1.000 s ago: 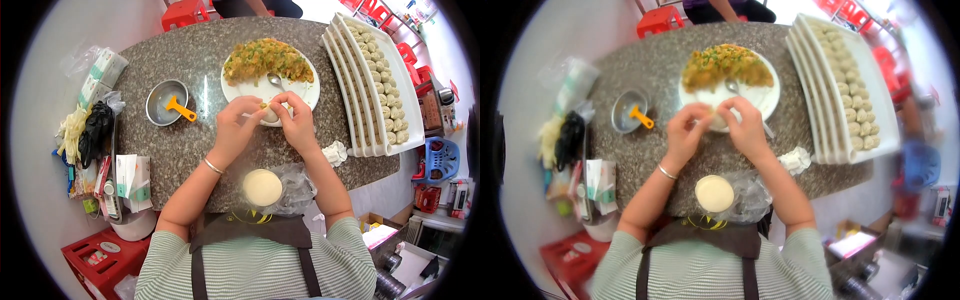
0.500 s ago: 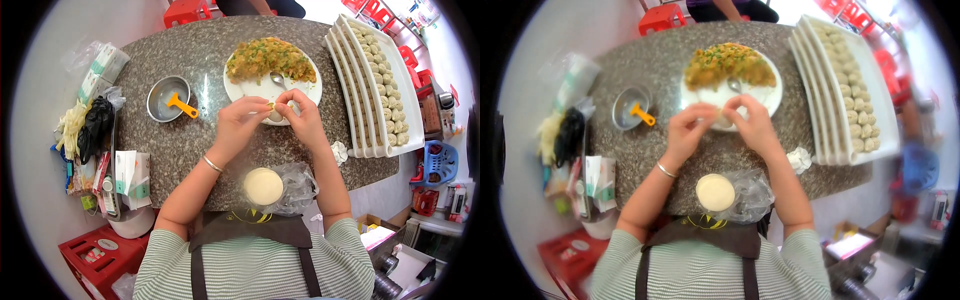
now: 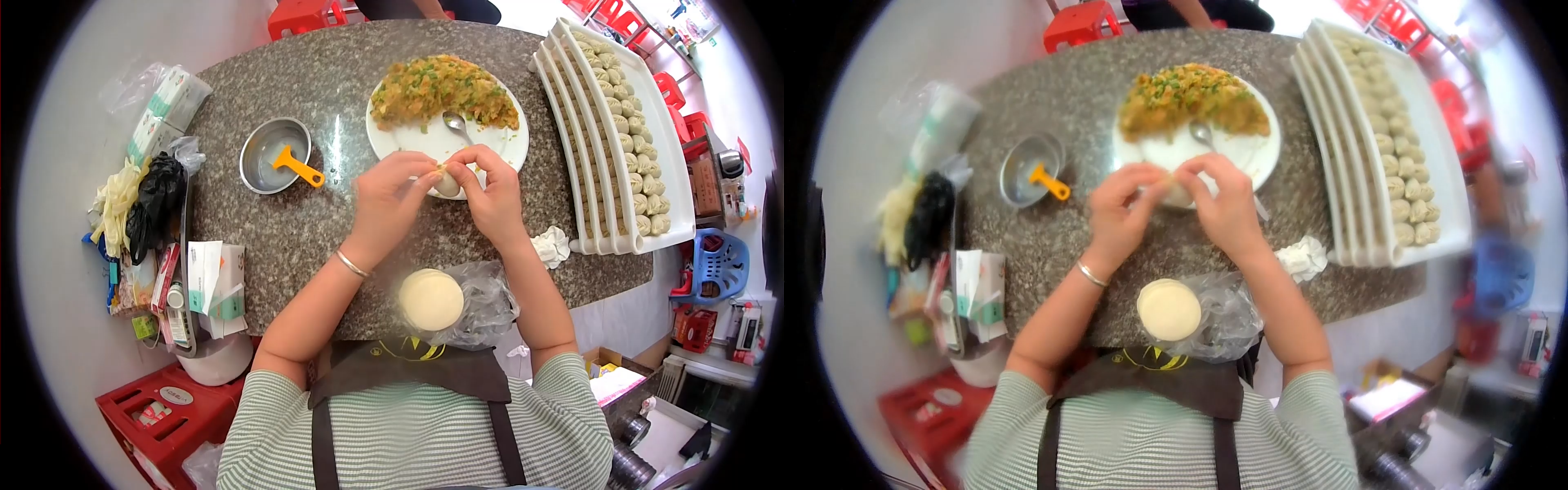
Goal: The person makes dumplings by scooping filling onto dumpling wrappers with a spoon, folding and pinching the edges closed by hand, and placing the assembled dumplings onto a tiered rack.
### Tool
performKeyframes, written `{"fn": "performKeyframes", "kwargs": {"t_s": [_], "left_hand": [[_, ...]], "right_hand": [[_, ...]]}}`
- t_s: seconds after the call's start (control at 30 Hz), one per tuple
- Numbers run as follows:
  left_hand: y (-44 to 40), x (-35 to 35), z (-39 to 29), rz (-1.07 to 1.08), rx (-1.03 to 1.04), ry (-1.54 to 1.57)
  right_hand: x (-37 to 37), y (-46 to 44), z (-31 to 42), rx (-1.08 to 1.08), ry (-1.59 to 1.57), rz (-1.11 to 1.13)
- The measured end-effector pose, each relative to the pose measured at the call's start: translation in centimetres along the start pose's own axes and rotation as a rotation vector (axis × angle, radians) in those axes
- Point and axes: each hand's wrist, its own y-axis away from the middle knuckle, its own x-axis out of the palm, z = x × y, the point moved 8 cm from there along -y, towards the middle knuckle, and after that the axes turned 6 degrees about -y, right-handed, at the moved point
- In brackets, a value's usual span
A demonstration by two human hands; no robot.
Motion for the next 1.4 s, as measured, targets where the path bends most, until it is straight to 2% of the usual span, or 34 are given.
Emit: {"fn": "performKeyframes", "kwargs": {"t_s": [0.07, 0.2, 0.27, 0.33, 0.4, 0.47, 0.6, 0.73, 0.8, 0.87, 0.93, 1.0, 1.1, 1.3, 1.37, 1.4], "left_hand": [[-0.1, 0.4, -1.1, 0.048, 0.124, -0.125], [-0.1, 0.5, 0.2, 0.034, 0.050, -0.027], [0.3, 1.0, 2.1, 0.085, -0.204, 0.162], [0.3, 0.9, 1.8, 0.083, -0.197, 0.167], [0.3, 0.8, 1.6, 0.084, -0.190, 0.171], [0.2, 0.7, 1.1, 0.079, -0.122, 0.111], [0.3, 0.8, 1.4, 0.048, -0.119, 0.138], [0.2, 0.8, 1.3, 0.031, -0.122, 0.150], [0.2, 0.7, 1.2, 0.023, -0.099, 0.193], [0.3, 0.9, 2.2, 0.066, -0.249, 0.202], [0.3, 0.7, 2.0, 0.080, -0.231, 0.168], [0.3, 0.7, 1.8, 0.095, -0.206, 0.133], [0.1, 0.8, 1.1, 0.090, -0.113, 0.049], [0.3, 0.5, 1.1, 0.043, -0.179, 0.087], [0.4, 0.9, 1.7, -0.014, -0.260, 0.338], [0.4, 0.9, 1.7, -0.013, -0.257, 0.338]], "right_hand": [[0.1, 0.1, -0.4, 0.014, -0.013, -0.011], [-0.3, 0.0, -1.1, 0.111, -0.059, -0.036], [-0.6, -0.3, -1.0, 0.122, -0.029, 0.021], [-0.3, -0.4, -1.1, 0.134, 0.000, 0.078], [0.1, -0.4, -0.3, 0.023, 0.031, 0.106], [0.2, -0.3, -0.3, 0.034, 0.041, 0.088], [0.2, -0.1, 0.0, 0.006, 0.034, 0.024], [0.4, -0.1, 0.5, -0.027, 0.052, 0.050], [0.0, 0.0, 0.0, 0.011, 0.016, -0.022], [-0.2, 0.0, -0.6, 0.071, 0.008, 0.018], [-0.1, -0.1, -1.0, 0.127, 0.001, 0.059], [0.4, -0.3, -0.2, 0.019, 0.094, 0.132], [0.5, -0.2, -0.2, -0.027, 0.124, 0.129], [1.0, -0.1, 0.1, -0.054, 0.058, 0.087], [0.8, 0.1, -0.2, -0.022, 0.010, 0.039], [0.5, 0.1, -0.5, 0.008, -0.034, -0.009]]}}
